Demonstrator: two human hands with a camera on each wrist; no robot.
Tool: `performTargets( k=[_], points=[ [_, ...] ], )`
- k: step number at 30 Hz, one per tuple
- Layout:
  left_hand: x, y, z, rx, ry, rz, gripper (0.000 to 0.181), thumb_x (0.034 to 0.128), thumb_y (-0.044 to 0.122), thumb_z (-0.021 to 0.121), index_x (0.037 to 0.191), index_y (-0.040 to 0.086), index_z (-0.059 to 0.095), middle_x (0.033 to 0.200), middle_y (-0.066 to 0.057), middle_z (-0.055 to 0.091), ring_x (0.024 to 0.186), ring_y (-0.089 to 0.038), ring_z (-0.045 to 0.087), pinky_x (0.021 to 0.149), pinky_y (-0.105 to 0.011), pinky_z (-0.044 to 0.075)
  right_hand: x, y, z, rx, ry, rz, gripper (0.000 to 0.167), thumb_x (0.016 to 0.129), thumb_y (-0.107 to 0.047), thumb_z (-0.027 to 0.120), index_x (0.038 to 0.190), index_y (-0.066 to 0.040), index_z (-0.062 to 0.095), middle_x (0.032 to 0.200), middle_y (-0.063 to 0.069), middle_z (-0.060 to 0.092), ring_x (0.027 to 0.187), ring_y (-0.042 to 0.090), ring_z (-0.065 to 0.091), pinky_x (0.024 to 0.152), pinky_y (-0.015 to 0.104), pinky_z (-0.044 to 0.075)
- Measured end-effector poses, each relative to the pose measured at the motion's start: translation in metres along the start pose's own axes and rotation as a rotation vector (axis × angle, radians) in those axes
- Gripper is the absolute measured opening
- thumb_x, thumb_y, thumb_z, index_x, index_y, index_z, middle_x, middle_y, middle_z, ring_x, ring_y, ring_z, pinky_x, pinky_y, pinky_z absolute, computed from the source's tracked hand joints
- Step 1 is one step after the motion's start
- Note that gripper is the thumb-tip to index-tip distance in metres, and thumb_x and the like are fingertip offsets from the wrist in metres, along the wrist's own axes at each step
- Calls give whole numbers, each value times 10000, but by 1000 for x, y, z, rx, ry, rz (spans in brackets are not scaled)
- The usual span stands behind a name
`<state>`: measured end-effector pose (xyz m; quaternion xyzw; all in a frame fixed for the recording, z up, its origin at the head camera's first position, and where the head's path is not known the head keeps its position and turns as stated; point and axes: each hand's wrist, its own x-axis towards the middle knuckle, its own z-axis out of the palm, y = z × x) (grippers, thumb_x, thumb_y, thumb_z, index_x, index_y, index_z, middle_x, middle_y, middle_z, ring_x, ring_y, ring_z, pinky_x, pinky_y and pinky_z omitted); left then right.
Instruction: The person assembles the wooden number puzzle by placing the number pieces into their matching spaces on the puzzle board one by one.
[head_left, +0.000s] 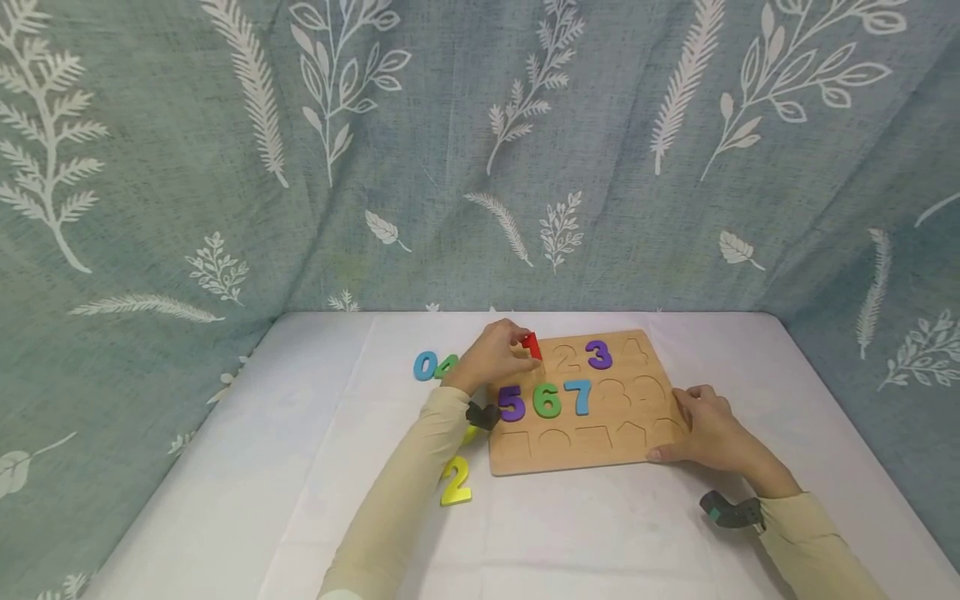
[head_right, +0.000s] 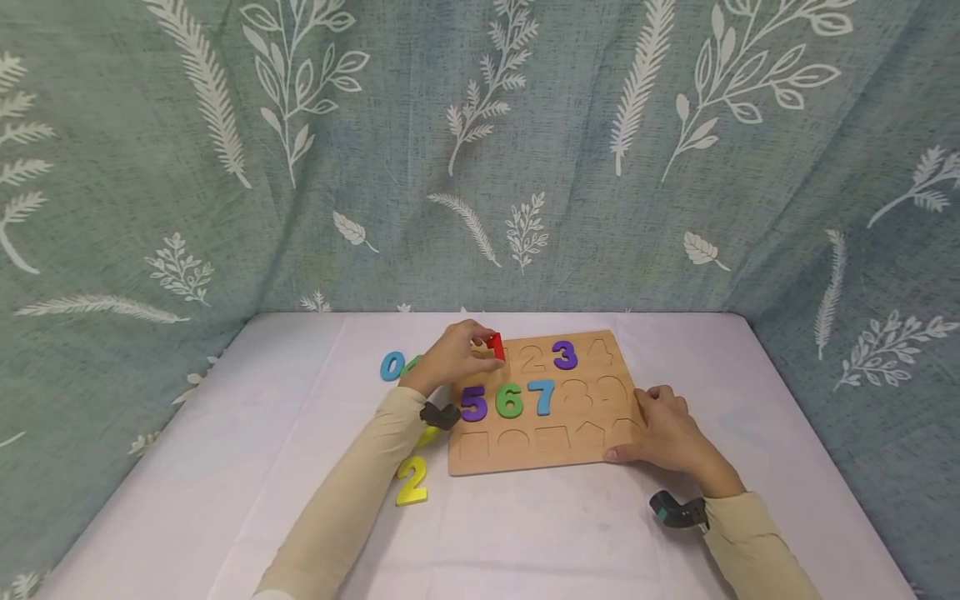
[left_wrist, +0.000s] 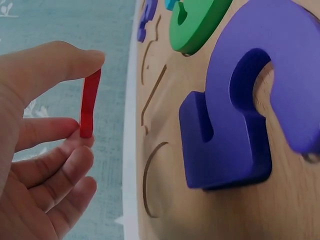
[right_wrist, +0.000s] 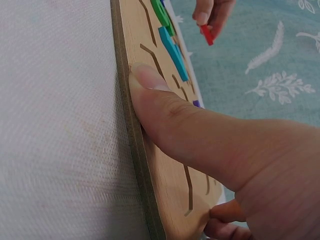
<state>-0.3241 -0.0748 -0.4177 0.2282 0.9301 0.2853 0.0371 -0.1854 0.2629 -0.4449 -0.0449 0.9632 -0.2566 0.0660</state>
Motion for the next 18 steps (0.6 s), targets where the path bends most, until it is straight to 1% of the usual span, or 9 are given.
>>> performTargets(
  k=[5, 9, 13, 15, 18],
  points=[
    [5, 1, 4, -2, -39, 24, 562, 871, 305, 832, 1318, 0, 685, 1230, -139, 683, 1100, -258, 633, 968, -392, 556, 0, 0, 0, 1, -2, 16, 1320, 629, -578, 943, 1492, 208, 329, 1425, 430, 348, 1273, 573, 380, 1049, 710, 430],
    [9, -1, 10, 29, -57, 60, 540, 863, 298, 836, 1289, -6, 702, 1114, -105, 705, 966, -191, 610, 868, -315, 537, 0, -1, 0, -1, 1, 20, 1306, 635, -560, 947, 1490, 211, 329, 1427, 434, 348, 1278, 574, 380, 1054, 707, 430],
    [13, -4, 15, 47, -60, 90, 479, 857, 296, 841, 1231, 14, 738, 990, -67, 718, 855, -144, 566, 760, -252, 491, 0, -2, -1, -9, 4, 12, 1291, 641, -545, 949, 1485, 214, 336, 1418, 433, 357, 1269, 571, 391, 1046, 701, 440],
    [15, -5, 16, 54, -63, 98, 427, 858, 294, 841, 1182, 29, 760, 950, -54, 712, 827, -136, 545, 726, -238, 468, 0, -2, -1, -10, 6, 8, 1286, 641, -541, 951, 1482, 216, 340, 1414, 433, 362, 1262, 568, 397, 1042, 700, 442],
    [16, -6, 19, 66, -70, 101, 316, 858, 291, 836, 1068, 60, 785, 875, -33, 693, 781, -130, 519, 678, -231, 436, 0, -2, -1, -5, 4, 4, 1292, 638, -547, 950, 1482, 217, 340, 1411, 428, 368, 1255, 559, 401, 1040, 697, 444]
  ],
)
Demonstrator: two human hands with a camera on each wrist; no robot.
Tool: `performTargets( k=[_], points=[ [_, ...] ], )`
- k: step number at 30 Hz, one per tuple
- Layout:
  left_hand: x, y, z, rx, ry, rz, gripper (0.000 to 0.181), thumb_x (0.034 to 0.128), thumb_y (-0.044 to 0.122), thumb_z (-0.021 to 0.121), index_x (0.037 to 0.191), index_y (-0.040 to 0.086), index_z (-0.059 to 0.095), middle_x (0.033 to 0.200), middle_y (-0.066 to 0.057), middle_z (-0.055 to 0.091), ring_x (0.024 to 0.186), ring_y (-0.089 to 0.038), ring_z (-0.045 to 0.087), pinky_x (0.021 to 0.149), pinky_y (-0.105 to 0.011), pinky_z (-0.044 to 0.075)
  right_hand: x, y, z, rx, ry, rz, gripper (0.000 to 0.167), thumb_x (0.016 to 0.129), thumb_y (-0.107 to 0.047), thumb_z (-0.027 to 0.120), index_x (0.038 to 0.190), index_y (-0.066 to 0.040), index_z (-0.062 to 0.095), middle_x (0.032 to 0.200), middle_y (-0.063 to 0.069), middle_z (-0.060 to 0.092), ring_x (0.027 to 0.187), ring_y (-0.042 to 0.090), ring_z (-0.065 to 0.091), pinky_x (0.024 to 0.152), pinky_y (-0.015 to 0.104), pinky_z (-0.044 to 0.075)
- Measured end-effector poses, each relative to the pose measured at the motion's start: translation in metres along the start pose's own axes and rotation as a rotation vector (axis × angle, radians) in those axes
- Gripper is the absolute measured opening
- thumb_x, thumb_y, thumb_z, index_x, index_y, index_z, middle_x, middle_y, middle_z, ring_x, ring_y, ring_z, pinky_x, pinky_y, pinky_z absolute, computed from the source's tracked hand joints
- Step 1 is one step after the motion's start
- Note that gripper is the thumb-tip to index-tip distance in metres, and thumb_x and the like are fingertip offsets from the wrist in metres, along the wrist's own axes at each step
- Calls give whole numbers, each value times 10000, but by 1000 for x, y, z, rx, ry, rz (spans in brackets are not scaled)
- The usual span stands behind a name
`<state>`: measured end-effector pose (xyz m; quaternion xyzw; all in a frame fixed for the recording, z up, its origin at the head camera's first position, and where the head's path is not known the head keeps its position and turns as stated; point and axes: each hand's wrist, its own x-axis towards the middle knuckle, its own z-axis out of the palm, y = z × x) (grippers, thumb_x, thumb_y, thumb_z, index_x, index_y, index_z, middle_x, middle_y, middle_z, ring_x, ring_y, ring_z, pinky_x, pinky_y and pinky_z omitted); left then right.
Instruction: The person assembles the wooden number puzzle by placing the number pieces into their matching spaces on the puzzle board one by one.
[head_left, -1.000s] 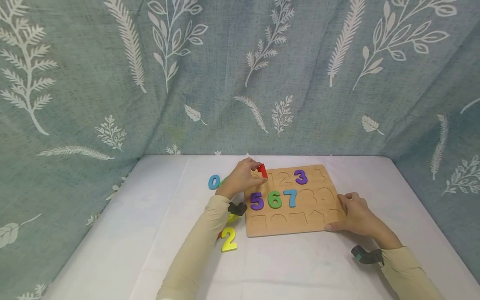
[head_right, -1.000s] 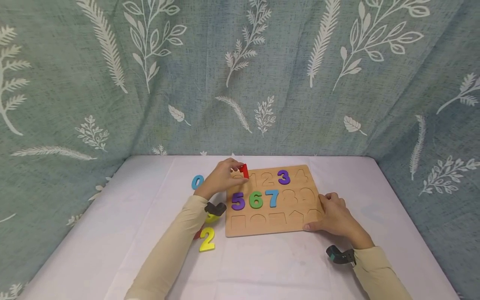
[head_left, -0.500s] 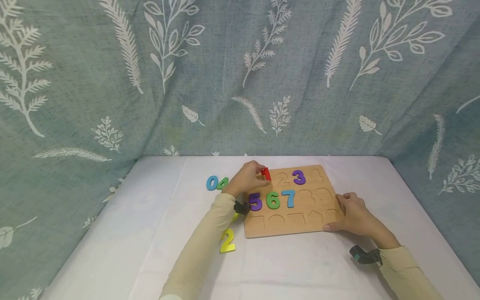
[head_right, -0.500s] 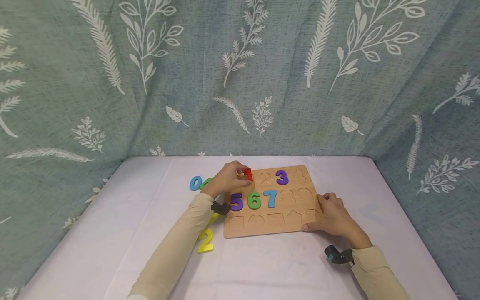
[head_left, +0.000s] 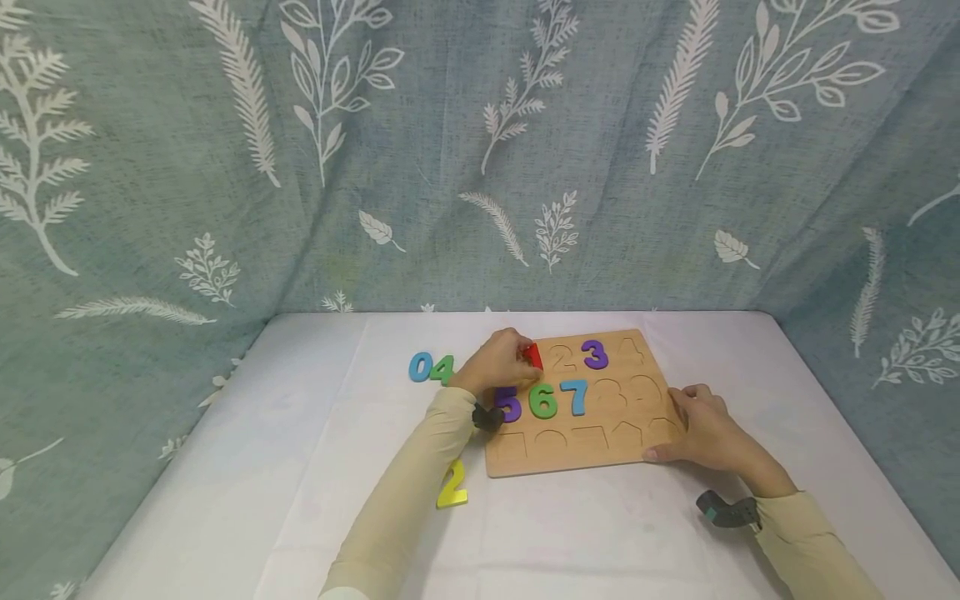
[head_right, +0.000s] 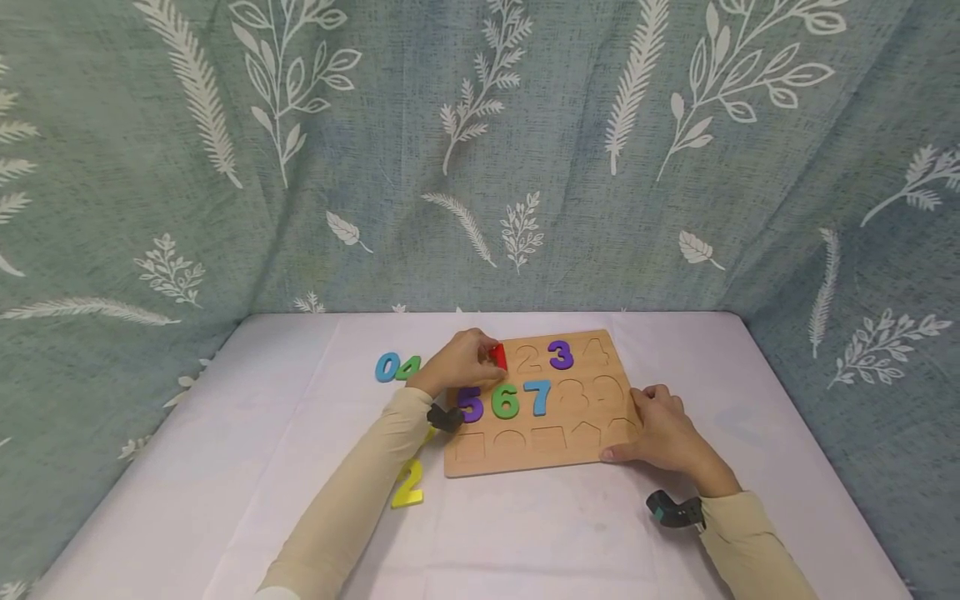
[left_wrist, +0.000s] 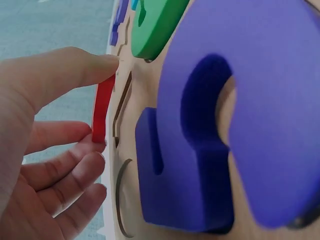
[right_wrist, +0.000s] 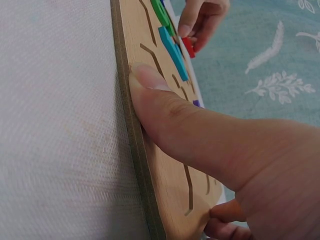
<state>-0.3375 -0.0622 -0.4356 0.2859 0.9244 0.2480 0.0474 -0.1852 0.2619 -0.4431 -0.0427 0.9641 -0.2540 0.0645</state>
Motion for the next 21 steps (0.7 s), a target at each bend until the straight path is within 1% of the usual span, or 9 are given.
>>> performTargets(
  k=[3, 6, 14, 18, 21],
  points=[
    [1, -1, 2, 4, -8, -11, 247, 860, 290, 832, 980, 80, 780, 827, -11, 664, 758, -118, 504, 646, -220, 416, 0, 1, 1, 0, 1, -9, 1294, 638, -553, 948, 1480, 220, 341, 1403, 418, 377, 1239, 547, 408, 1031, 694, 449],
    [2, -1, 4, -4, -12, -27, 224, 860, 281, 825, 949, 82, 775, 818, -16, 656, 744, -124, 509, 628, -224, 415, 0, 3, 2, -2, 9, -23, 1281, 641, -551, 946, 1474, 219, 353, 1389, 405, 392, 1218, 531, 419, 1013, 686, 459],
    [0, 2, 2, 16, -6, -43, 340, 861, 287, 819, 1099, 47, 781, 987, -57, 699, 854, -150, 545, 707, -229, 461, 1, 4, 3, -5, 22, -39, 1278, 639, -556, 945, 1469, 220, 361, 1367, 401, 414, 1191, 514, 431, 988, 667, 472],
    [0, 1, 2, 16, -7, -47, 371, 867, 289, 815, 1136, 37, 773, 1029, -75, 705, 875, -157, 556, 722, -235, 478, 1, 4, 3, -5, 21, -36, 1269, 642, -549, 946, 1472, 215, 363, 1370, 397, 415, 1192, 509, 433, 987, 665, 475],
    [-1, 0, 4, 29, -10, -52, 428, 875, 303, 811, 1196, 27, 754, 1084, -95, 705, 905, -163, 565, 768, -258, 504, 1, 4, 2, -11, 20, -34, 1259, 648, -538, 947, 1472, 214, 364, 1377, 404, 409, 1205, 523, 435, 992, 673, 474]
  ],
)
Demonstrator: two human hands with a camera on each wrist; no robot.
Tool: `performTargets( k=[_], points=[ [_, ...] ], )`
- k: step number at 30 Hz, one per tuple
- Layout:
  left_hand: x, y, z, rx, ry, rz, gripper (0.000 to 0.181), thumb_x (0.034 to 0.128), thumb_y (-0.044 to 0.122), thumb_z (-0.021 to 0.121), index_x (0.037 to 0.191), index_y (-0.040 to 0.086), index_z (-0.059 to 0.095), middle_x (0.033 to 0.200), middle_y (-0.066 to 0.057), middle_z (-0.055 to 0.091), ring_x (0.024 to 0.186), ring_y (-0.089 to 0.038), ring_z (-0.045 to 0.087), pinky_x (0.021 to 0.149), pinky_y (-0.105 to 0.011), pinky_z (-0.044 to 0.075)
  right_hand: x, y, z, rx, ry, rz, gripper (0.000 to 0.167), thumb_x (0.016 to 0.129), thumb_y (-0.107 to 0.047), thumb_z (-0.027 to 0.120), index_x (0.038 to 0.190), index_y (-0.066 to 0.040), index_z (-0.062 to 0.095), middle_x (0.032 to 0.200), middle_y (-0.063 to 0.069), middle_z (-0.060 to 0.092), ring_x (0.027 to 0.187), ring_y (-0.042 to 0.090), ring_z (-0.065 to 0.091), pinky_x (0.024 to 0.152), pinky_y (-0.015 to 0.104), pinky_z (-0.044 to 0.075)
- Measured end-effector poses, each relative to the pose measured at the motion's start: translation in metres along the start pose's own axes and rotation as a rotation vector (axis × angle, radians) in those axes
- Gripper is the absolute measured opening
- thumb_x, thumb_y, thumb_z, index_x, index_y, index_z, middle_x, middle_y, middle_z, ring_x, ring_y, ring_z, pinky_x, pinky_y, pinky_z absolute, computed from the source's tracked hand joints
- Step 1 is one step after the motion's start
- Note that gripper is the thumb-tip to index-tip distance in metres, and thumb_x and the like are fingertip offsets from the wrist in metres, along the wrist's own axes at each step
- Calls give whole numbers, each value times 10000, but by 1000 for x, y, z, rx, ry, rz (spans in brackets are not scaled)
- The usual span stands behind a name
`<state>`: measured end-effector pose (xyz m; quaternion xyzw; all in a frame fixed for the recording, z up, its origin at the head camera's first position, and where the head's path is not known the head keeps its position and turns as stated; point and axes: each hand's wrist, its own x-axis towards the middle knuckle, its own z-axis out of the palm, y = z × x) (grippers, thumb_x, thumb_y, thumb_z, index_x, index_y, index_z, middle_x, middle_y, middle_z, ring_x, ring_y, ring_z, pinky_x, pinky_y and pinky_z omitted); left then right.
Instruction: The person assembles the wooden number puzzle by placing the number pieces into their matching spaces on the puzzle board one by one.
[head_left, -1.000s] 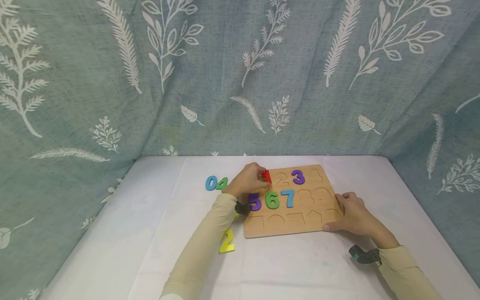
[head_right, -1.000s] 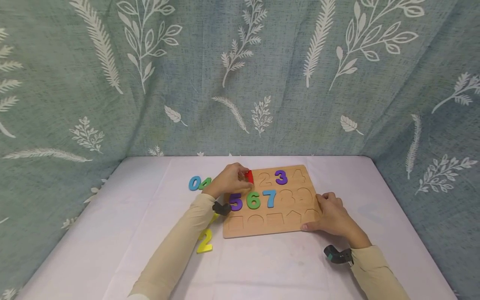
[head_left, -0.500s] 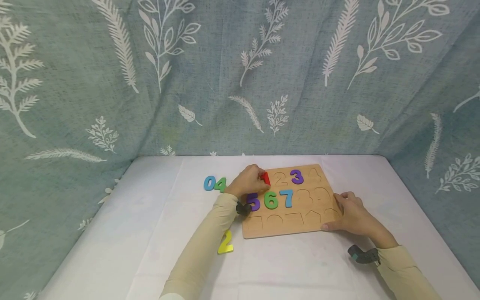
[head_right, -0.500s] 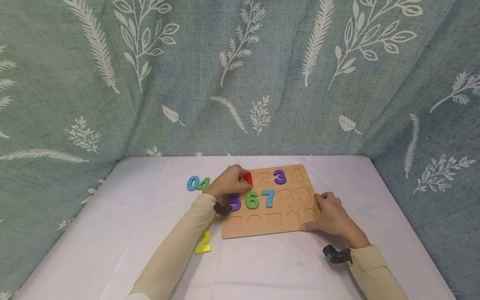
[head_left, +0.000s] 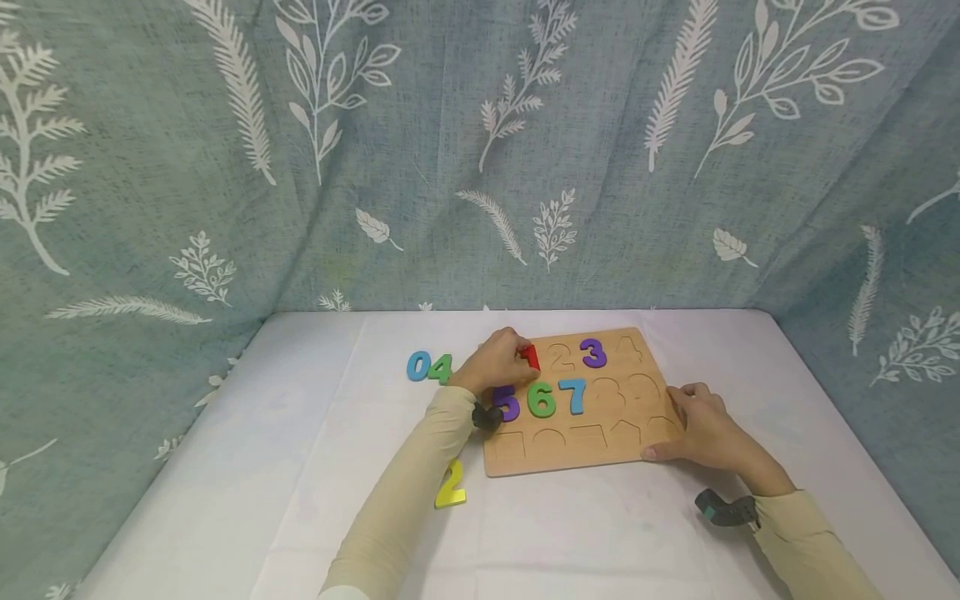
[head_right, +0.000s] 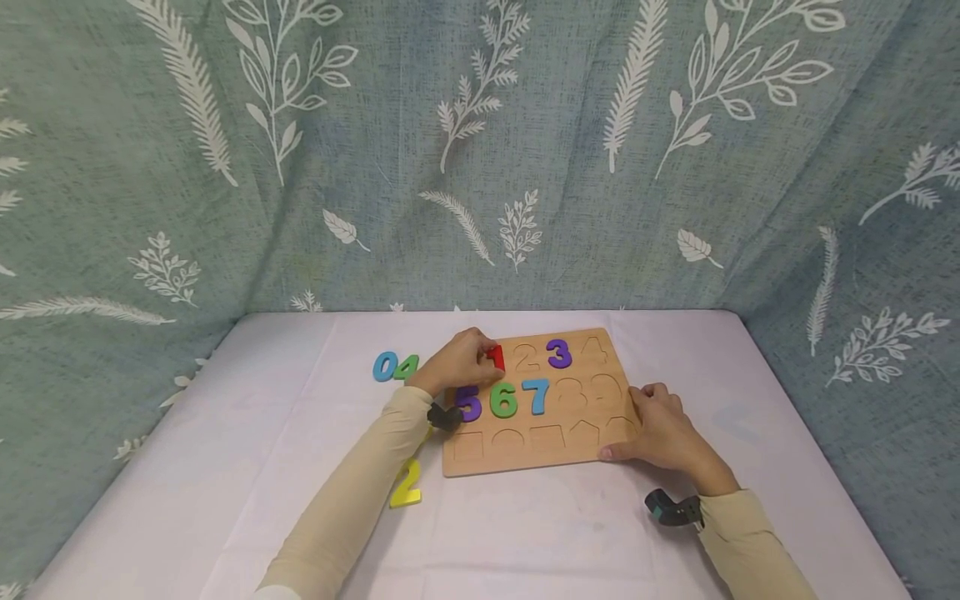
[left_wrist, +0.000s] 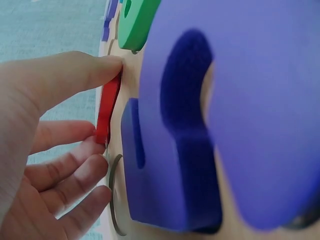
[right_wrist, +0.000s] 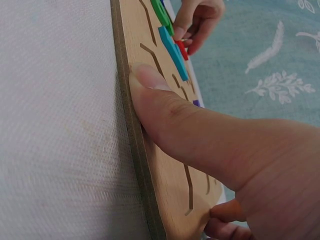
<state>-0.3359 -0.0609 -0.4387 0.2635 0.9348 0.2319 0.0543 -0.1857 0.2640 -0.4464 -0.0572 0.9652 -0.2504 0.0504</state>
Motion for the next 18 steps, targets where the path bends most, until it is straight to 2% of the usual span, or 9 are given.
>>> performTargets(
  k=[4, 9, 13, 18],
  points=[
    [-1, -1, 0, 8, 4, -9, 523, 874, 315, 808, 1288, 12, 711, 1171, -123, 693, 969, -175, 595, 871, -300, 549, 0, -1, -1, -3, -3, 2, 1259, 652, -538, 946, 1473, 215, 360, 1391, 416, 394, 1228, 548, 428, 1006, 690, 463],
    [-3, -1, -3, 4, 8, 9, 542, 866, 311, 817, 1291, -7, 705, 1184, -144, 696, 1001, -200, 628, 907, -326, 569, 0, -1, 0, 7, -5, 12, 1283, 644, -557, 942, 1476, 219, 349, 1405, 426, 374, 1248, 567, 407, 1031, 712, 439],
    [-7, 1, -11, -6, 27, 16, 545, 863, 324, 825, 1275, -13, 710, 1195, -157, 692, 1070, -251, 646, 959, -376, 565, -1, -1, 1, 5, -8, 18, 1292, 640, -571, 938, 1478, 216, 348, 1411, 430, 368, 1257, 573, 403, 1036, 714, 437],
    [-18, 2, -23, -45, 50, -27, 584, 894, 330, 803, 1348, -8, 660, 1279, -156, 646, 1165, -289, 618, 1012, -423, 543, -1, 1, 0, -18, 0, -6, 1274, 642, -570, 937, 1467, 216, 368, 1380, 425, 401, 1218, 556, 438, 999, 697, 467]
  ],
)
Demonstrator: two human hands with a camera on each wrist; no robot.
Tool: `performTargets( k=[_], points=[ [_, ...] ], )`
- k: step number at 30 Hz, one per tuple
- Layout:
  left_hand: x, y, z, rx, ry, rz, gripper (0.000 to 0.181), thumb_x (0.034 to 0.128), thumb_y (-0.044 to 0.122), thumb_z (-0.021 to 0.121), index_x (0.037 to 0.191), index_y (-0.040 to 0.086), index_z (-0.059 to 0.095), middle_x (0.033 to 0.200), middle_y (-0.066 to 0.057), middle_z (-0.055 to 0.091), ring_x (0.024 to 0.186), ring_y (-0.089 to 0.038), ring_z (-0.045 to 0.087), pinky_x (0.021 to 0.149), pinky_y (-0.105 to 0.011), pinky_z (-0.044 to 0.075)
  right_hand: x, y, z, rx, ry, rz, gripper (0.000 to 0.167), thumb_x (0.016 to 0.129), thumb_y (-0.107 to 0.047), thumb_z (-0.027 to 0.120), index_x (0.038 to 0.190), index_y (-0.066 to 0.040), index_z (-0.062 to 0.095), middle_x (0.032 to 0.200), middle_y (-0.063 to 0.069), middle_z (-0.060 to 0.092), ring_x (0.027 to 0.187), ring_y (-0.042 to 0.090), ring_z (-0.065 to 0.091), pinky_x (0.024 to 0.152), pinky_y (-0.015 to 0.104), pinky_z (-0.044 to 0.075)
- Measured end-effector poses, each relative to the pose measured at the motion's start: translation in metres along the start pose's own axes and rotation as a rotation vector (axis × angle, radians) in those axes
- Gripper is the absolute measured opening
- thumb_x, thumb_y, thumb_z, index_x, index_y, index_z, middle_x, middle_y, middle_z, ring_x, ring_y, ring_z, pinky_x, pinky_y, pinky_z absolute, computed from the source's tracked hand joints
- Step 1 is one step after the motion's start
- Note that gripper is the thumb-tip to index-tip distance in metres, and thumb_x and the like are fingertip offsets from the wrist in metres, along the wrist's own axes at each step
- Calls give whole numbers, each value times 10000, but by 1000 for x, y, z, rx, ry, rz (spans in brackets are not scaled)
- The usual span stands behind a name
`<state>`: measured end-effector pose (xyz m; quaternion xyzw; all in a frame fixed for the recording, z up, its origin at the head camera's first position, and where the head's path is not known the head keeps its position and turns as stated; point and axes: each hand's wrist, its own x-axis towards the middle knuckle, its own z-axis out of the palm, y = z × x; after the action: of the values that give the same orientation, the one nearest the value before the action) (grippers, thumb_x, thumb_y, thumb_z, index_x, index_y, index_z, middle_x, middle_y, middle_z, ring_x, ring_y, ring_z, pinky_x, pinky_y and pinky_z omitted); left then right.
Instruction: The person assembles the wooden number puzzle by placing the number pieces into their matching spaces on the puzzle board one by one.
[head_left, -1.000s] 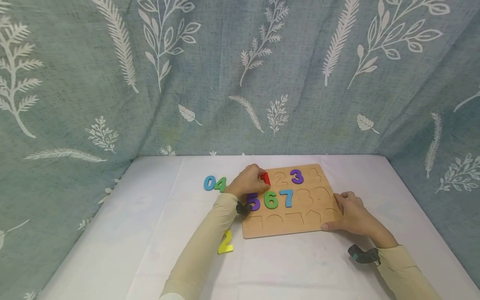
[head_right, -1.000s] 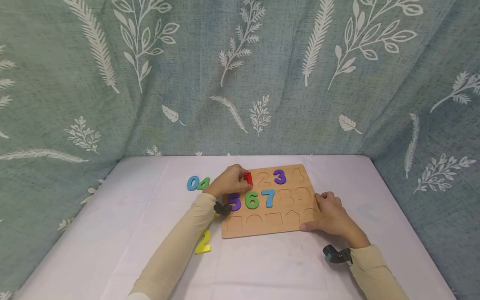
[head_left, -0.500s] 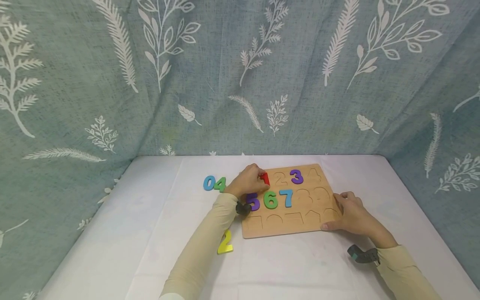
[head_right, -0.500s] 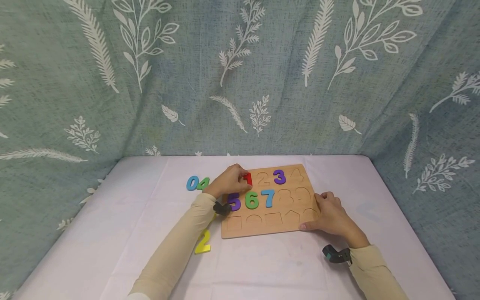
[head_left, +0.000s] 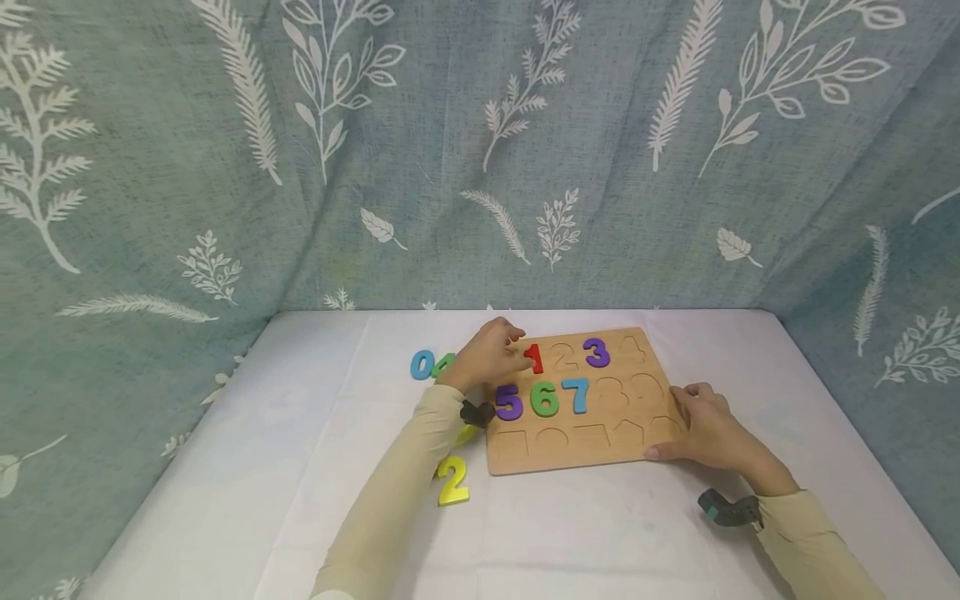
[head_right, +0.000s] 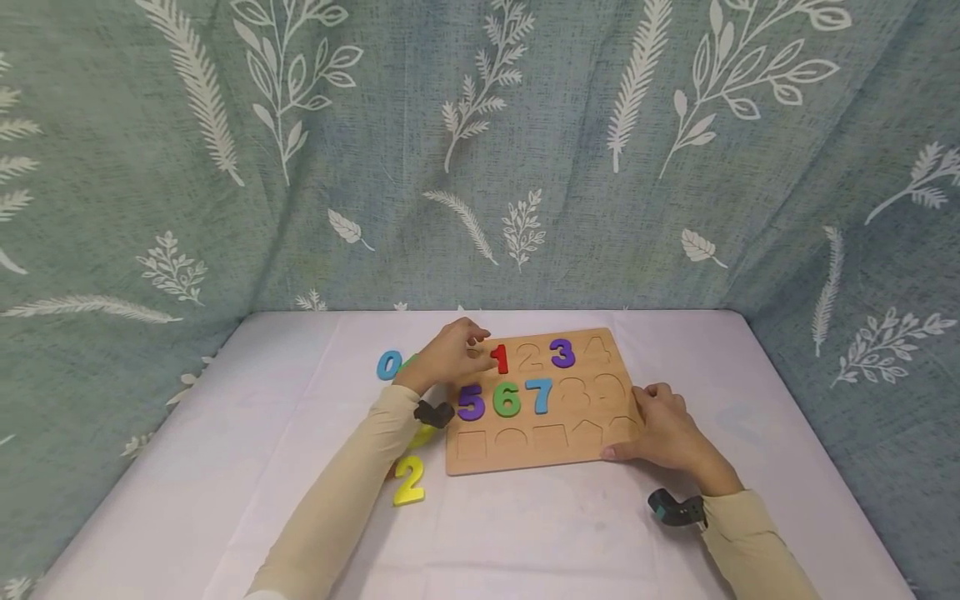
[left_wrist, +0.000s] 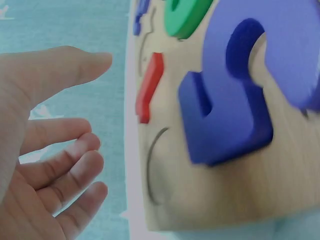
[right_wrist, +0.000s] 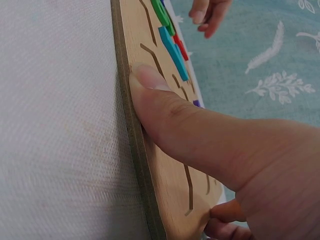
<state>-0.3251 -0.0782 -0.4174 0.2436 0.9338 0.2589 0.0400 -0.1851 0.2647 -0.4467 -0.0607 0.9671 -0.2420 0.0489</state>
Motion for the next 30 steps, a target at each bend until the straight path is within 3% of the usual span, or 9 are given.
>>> performTargets(
  k=[4, 15, 20, 30],
  points=[
    [-11, -3, -11, -36, 35, -19, 614, 903, 336, 797, 1385, -5, 628, 1315, -160, 627, 1196, -304, 599, 1003, -440, 542, 0, 0, -1, 2, -12, 4, 1287, 642, -582, 933, 1475, 213, 358, 1382, 420, 397, 1213, 547, 432, 995, 693, 470],
    [-51, -11, -43, 16, 188, 24, 600, 905, 469, 769, 1348, 74, 677, 1263, -96, 653, 1130, -278, 628, 904, -430, 566, -1, 1, -2, 13, -31, 10, 1297, 647, -577, 933, 1482, 217, 338, 1404, 433, 361, 1247, 583, 397, 1010, 721, 444],
    [-72, -12, -56, 16, 236, 27, 567, 906, 447, 774, 1315, 62, 692, 1243, -109, 660, 1119, -284, 627, 903, -447, 565, -1, 1, -1, 10, -32, 14, 1297, 650, -578, 932, 1486, 215, 336, 1399, 420, 372, 1228, 556, 409, 996, 700, 465],
    [-116, -29, -64, -33, 266, -9, 491, 909, 376, 786, 1282, 66, 706, 1193, -95, 659, 1071, -289, 637, 923, -495, 568, -1, -1, 0, 13, -33, 19, 1294, 654, -570, 933, 1486, 217, 331, 1407, 436, 357, 1249, 581, 397, 1010, 722, 447]
  ],
)
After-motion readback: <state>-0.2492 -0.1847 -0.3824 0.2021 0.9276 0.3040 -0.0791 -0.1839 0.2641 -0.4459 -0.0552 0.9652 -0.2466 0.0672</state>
